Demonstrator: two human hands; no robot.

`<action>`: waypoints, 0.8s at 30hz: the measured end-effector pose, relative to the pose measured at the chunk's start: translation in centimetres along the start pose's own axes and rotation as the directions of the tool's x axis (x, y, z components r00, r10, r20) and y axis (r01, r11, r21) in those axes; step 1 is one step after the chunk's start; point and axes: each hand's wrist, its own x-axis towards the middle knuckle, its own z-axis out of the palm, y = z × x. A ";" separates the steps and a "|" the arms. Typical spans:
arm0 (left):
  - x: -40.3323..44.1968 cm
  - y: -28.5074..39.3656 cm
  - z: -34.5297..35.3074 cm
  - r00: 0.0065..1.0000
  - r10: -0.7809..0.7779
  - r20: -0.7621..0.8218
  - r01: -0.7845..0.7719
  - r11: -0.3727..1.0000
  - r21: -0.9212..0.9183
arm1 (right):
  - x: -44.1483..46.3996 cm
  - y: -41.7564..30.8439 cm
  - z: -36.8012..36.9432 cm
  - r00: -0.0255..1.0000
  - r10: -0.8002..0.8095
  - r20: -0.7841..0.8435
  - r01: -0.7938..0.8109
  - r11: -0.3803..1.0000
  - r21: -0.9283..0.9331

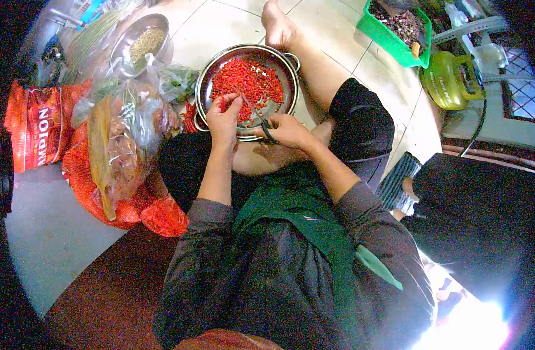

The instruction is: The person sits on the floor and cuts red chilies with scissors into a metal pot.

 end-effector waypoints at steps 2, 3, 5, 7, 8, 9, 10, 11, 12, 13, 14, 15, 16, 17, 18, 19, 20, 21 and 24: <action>-0.1 0.1 0.0 1.000 -0.001 -0.003 0.002 1.000 0.025 | 0.0 -0.1 0.0 1.000 -0.005 -0.020 0.004 0.999 -0.033; -0.1 0.2 0.0 1.000 0.002 -0.005 -0.002 0.999 0.043 | 0.0 -0.1 -0.1 0.999 -0.019 -0.040 0.016 0.997 -0.071; -0.1 0.3 0.1 1.000 -0.013 -0.007 0.013 0.998 0.058 | 0.0 -0.1 -0.2 0.997 -0.030 -0.069 0.023 0.994 -0.103; -0.1 0.5 0.1 0.999 -0.054 -0.008 0.054 0.997 0.056 | -0.3 -0.4 -0.3 0.996 -0.022 -0.087 0.014 0.996 -0.088; -0.2 0.6 0.2 0.998 -0.057 -0.002 0.057 0.997 0.047 | -0.3 -0.4 -0.4 0.996 -0.016 -0.091 0.006 0.994 -0.106; -0.4 0.9 0.2 0.998 -0.060 0.003 0.060 0.998 0.037 | -0.3 -0.5 -0.5 0.995 -0.011 -0.096 0.000 0.992 -0.124; -0.5 1.1 0.3 0.998 -0.063 0.008 0.063 0.998 0.028 | -0.3 -0.5 -0.5 0.995 -0.007 -0.099 -0.008 0.990 -0.142; -0.5 1.1 0.3 0.998 -0.064 0.015 0.064 0.997 0.033 | -0.3 -0.5 -0.5 0.995 0.004 -0.101 -0.019 0.989 -0.144; -0.6 1.1 0.4 0.998 -0.065 0.023 0.064 0.997 0.038 | -0.2 -0.5 -0.4 0.994 0.014 -0.104 -0.030 0.989 -0.146; -0.6 1.1 0.5 0.997 -0.065 0.031 0.064 0.997 0.044 | -0.2 -0.5 -0.4 0.994 0.025 -0.107 -0.040 0.988 -0.148; -0.6 1.1 0.5 0.998 -0.061 0.031 0.059 0.997 0.053 | -0.2 -0.5 -0.4 0.994 0.027 -0.105 -0.043 0.987 -0.155; -0.6 1.3 0.5 0.998 -0.057 0.032 0.055 0.997 0.062 | -0.3 -0.7 -0.5 0.994 0.028 -0.104 -0.045 0.986 -0.161; -0.6 1.3 0.4 0.998 -0.053 0.032 0.051 0.996 0.071 | -0.3 -0.8 -0.6 0.994 0.031 -0.101 -0.048 0.985 -0.168; -0.6 1.3 0.4 0.998 -0.064 0.029 0.062 0.997 0.053 | -0.4 -0.9 -0.6 0.994 0.030 -0.104 -0.046 0.987 -0.153; -0.6 1.3 0.5 0.997 -0.074 0.027 0.073 0.997 0.035 | -0.5 -0.9 -0.6 0.994 0.028 -0.108 -0.043 0.990 -0.137; -0.6 1.2 0.5 0.996 -0.085 0.025 0.085 0.996 0.017 | -0.6 -0.9 -0.7 0.993 0.028 -0.111 -0.041 0.992 -0.122; -0.4 1.0 0.4 0.997 -0.073 0.015 0.073 0.997 0.027 | -0.6 -0.6 -0.7 0.994 0.033 -0.107 -0.047 0.991 -0.129; -0.3 0.9 0.3 0.998 -0.061 0.005 0.061 0.997 0.038 | -0.6 -0.6 -0.8 0.994 0.038 -0.103 -0.052 0.989 -0.137; -0.1 0.7 0.2 0.997 -0.076 -0.014 0.076 0.997 0.013 | -1.0 -1.4 -0.9 0.996 0.064 -0.070 -0.072 0.989 -0.127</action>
